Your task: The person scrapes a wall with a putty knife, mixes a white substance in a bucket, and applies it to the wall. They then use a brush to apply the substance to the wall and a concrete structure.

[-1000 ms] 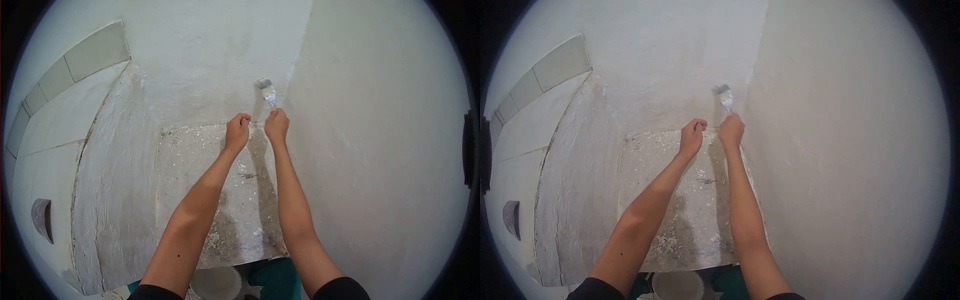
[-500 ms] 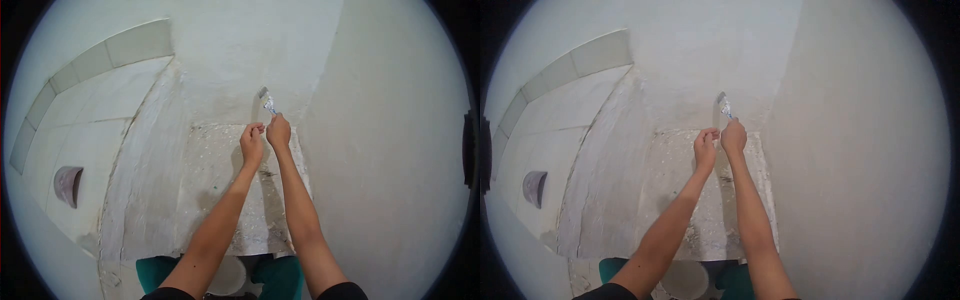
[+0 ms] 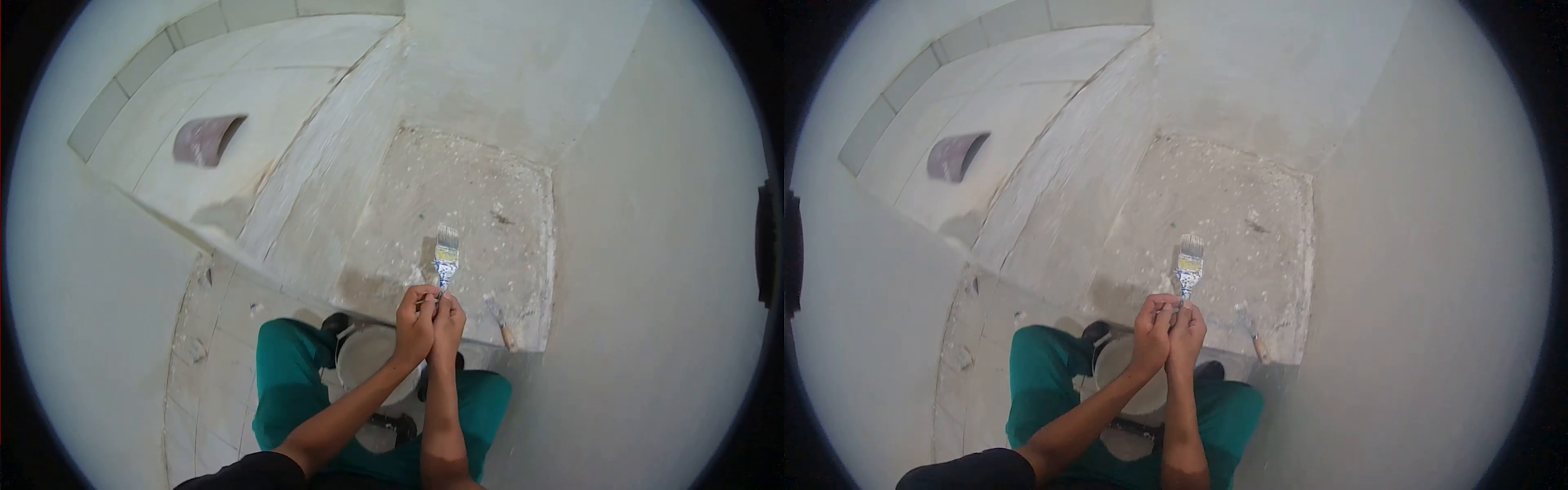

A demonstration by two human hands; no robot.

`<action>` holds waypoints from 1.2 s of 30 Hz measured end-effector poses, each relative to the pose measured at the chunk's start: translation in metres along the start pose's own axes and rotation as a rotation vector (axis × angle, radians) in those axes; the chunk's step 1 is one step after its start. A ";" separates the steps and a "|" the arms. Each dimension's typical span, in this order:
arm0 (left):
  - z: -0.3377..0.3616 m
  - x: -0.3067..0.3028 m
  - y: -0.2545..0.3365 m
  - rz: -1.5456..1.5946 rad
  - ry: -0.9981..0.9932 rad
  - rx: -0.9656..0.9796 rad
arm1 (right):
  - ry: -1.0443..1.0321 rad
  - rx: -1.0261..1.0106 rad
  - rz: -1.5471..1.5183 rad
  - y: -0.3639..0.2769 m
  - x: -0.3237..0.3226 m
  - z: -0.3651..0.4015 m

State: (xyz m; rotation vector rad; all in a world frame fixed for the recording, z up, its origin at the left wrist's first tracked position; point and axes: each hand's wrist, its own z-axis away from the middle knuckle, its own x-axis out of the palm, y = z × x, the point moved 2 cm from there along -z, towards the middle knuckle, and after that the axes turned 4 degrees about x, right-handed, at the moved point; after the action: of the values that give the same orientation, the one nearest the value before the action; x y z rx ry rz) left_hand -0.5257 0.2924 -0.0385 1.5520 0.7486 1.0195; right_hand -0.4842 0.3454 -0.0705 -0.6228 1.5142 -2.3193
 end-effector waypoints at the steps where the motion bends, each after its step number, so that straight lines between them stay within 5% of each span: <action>1: 0.019 -0.012 -0.002 0.012 -0.008 -0.003 | 0.006 -0.045 0.066 0.004 -0.002 0.018; 7: 0.099 -0.114 -0.020 -0.218 -0.158 -0.040 | -0.036 -0.280 0.374 0.050 -0.004 0.118; 13: 0.100 -0.211 -0.057 -1.144 -0.922 -0.358 | -0.177 -0.184 0.814 0.122 -0.008 0.144; 18: 0.103 -0.229 -0.132 -0.815 -0.645 -0.194 | -0.428 0.027 1.233 0.230 -0.001 0.092; 20: 0.112 -0.245 -0.165 -0.816 -0.654 -0.202 | -0.454 0.261 1.186 0.291 -0.013 0.069; 25: 0.130 -0.279 -0.189 -1.009 -0.703 -0.479 | -0.068 0.516 0.891 0.391 -0.051 0.056; 34: 0.120 -0.269 -0.208 -0.864 -0.629 -0.571 | 0.047 0.602 0.734 0.497 -0.077 0.027; 36: 0.117 -0.269 -0.222 -0.931 -0.695 -0.489 | -0.002 0.487 0.982 0.470 -0.069 0.024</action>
State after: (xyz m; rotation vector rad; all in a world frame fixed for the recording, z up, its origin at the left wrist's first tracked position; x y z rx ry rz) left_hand -0.5258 0.0557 -0.3202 0.8489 0.5536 -0.0596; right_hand -0.4051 0.1719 -0.5059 0.2245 0.8594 -1.7495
